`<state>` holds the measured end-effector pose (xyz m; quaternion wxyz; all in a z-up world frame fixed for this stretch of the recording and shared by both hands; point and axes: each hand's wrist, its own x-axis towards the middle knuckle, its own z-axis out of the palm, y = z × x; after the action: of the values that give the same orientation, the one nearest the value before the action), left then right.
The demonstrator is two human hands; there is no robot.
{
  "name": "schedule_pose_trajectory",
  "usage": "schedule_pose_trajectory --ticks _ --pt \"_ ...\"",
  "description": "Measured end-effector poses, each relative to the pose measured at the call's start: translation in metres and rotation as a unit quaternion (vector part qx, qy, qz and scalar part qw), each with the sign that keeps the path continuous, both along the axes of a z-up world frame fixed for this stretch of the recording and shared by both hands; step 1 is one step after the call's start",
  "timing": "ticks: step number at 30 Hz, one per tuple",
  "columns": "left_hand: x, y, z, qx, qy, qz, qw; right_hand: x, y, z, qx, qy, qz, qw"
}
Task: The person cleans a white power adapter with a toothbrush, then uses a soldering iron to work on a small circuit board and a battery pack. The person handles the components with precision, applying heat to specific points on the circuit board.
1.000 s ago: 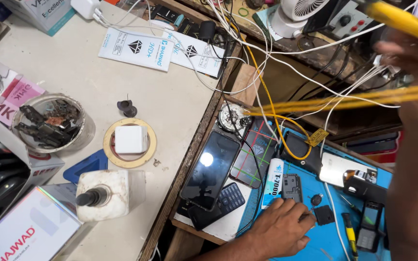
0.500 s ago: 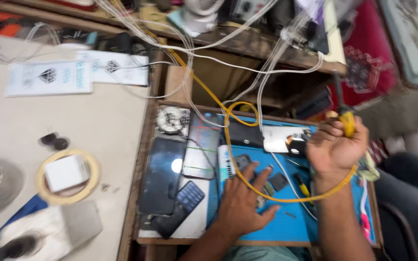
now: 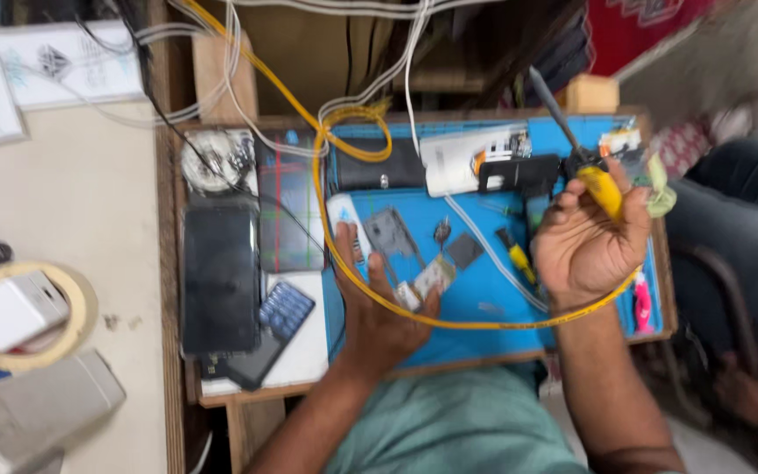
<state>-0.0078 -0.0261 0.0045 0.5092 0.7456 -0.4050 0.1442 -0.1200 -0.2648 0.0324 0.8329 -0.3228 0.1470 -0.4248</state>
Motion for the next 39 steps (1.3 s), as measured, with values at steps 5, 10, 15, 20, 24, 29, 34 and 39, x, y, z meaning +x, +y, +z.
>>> schedule_pose_trajectory --ticks 5,10,15,20,24,29,34,39 --pt "0.006 0.002 -0.006 -0.003 0.013 -0.051 0.999 -0.043 0.027 -0.012 -0.308 0.163 -0.087 0.933" --pt "0.005 0.0 0.014 0.141 0.107 -0.091 0.98 -0.08 0.034 -0.009 -0.601 0.395 -0.098 0.688" --pt "0.004 -0.006 0.025 0.228 0.037 -0.107 0.967 -0.089 0.042 -0.018 -0.565 0.326 -0.086 0.753" --pt "0.007 -0.012 0.019 0.258 0.039 -0.12 0.958 -0.09 0.047 -0.018 -0.571 0.334 -0.063 0.747" --pt "0.003 -0.014 0.015 0.26 0.054 -0.118 0.957 -0.091 0.049 -0.017 -0.582 0.362 -0.028 0.727" --pt "0.002 -0.021 0.02 0.264 0.071 -0.115 0.955 -0.088 0.052 -0.01 -0.571 0.366 0.0 0.735" --pt "0.004 -0.023 0.02 0.264 0.074 -0.117 0.955 -0.088 0.053 -0.007 -0.545 0.376 0.024 0.748" --pt "0.006 -0.024 0.021 0.271 0.076 -0.12 0.952 -0.091 0.05 -0.008 -0.533 0.384 0.045 0.753"
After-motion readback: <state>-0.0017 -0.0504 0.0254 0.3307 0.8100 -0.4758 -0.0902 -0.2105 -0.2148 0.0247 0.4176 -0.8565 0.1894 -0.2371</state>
